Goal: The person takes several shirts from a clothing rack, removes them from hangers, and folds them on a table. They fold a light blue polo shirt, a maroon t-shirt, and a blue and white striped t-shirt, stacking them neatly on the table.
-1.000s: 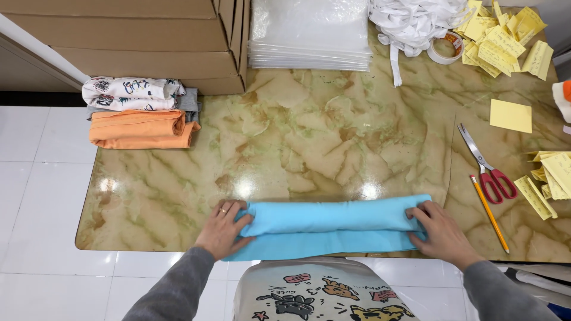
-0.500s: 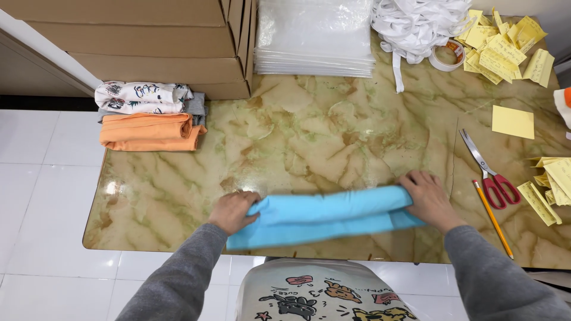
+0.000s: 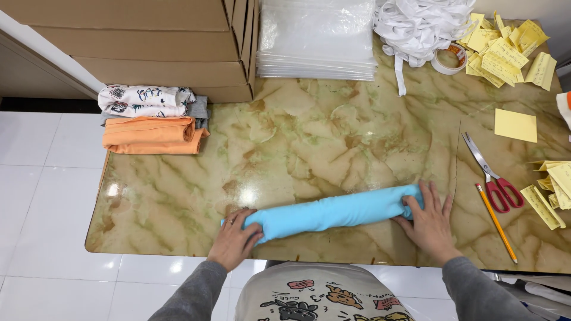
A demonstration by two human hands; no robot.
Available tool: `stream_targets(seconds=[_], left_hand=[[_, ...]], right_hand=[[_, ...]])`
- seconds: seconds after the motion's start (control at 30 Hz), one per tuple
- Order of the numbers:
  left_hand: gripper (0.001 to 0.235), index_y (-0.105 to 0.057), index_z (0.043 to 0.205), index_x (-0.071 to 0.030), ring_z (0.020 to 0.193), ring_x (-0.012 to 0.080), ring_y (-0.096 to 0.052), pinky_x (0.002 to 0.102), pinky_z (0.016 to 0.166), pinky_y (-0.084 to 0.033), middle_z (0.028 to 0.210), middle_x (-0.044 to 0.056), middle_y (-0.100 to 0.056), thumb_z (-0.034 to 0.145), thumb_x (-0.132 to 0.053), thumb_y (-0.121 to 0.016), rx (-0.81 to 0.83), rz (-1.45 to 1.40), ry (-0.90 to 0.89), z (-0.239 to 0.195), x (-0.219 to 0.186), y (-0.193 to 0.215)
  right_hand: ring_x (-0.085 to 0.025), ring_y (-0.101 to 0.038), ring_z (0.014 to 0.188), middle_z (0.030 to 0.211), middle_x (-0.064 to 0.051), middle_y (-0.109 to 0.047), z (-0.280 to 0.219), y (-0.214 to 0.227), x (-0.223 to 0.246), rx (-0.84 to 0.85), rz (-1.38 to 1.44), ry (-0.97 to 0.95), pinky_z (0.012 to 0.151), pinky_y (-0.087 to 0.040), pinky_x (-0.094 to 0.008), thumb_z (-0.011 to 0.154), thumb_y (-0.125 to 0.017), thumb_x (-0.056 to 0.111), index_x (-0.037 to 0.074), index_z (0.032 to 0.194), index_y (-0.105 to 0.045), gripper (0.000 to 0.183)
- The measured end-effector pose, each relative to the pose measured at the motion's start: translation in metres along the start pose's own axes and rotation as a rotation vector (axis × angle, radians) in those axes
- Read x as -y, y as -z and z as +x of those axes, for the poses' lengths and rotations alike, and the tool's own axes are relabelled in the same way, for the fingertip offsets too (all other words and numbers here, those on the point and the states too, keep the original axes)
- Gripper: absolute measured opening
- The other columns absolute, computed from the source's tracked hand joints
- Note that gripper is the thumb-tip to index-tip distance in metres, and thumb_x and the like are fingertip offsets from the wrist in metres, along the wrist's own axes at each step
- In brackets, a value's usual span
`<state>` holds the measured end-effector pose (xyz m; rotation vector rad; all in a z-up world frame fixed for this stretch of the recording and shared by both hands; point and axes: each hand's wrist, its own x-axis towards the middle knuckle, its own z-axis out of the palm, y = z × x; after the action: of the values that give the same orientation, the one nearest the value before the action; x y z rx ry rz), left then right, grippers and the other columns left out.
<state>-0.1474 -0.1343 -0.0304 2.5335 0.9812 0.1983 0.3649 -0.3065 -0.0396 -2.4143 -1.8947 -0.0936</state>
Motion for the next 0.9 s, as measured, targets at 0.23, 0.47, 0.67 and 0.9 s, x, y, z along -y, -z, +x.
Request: stream_targets(seconds=[0.23,0.47,0.67,0.9], left_hand=[[0.078,-0.044,0.14,-0.023,0.118,0.0349,-0.062,0.052,0.09,-0.056,0.131,0.008,-0.064,0.084,-0.069,-0.072,0.301,0.011,0.408,0.039,0.008,0.032],[0.065,-0.072,0.119,-0.018,0.1,0.017,-0.064,0.03,0.081,-0.047,0.115,0.001,-0.069,0.072,-0.063,-0.065,0.829,-0.258,0.65,0.108,-0.055,0.149],[0.067,-0.064,0.139,-0.026,0.152,0.0105,-0.042,0.03,0.122,-0.029,0.165,-0.005,-0.045,0.078,-0.053,-0.064,0.636,-0.794,0.399,0.189,-0.153,0.126],[0.061,-0.038,0.162,-0.028,0.162,0.046,-0.006,0.067,0.127,0.004,0.176,0.023,-0.011,0.105,-0.048,-0.047,0.327,-0.022,-0.272,0.223,-0.262,-0.06]], right_hand=[[-0.023,-0.06,0.134,0.153,-0.01,-0.054,0.004,0.082,0.161,-0.012,1.006,-0.072,0.106,-0.053,-0.034,0.087,-0.077,0.021,0.012,0.133,-0.06,0.05],[-0.021,-0.056,0.145,0.155,-0.009,-0.06,0.008,0.044,0.206,0.257,1.472,-0.507,0.121,-0.043,-0.036,0.097,-0.061,0.032,0.013,0.149,-0.053,0.056],[-0.025,-0.064,0.118,0.13,-0.013,-0.07,0.016,-0.027,0.172,0.201,1.968,-0.853,0.104,-0.049,-0.039,0.1,-0.055,0.031,0.006,0.133,-0.065,0.043],[-0.017,-0.065,0.101,0.111,-0.004,-0.069,-0.001,-0.071,0.116,0.118,2.362,-0.984,0.084,-0.053,-0.034,0.104,-0.057,0.025,0.02,0.122,-0.061,0.019]])
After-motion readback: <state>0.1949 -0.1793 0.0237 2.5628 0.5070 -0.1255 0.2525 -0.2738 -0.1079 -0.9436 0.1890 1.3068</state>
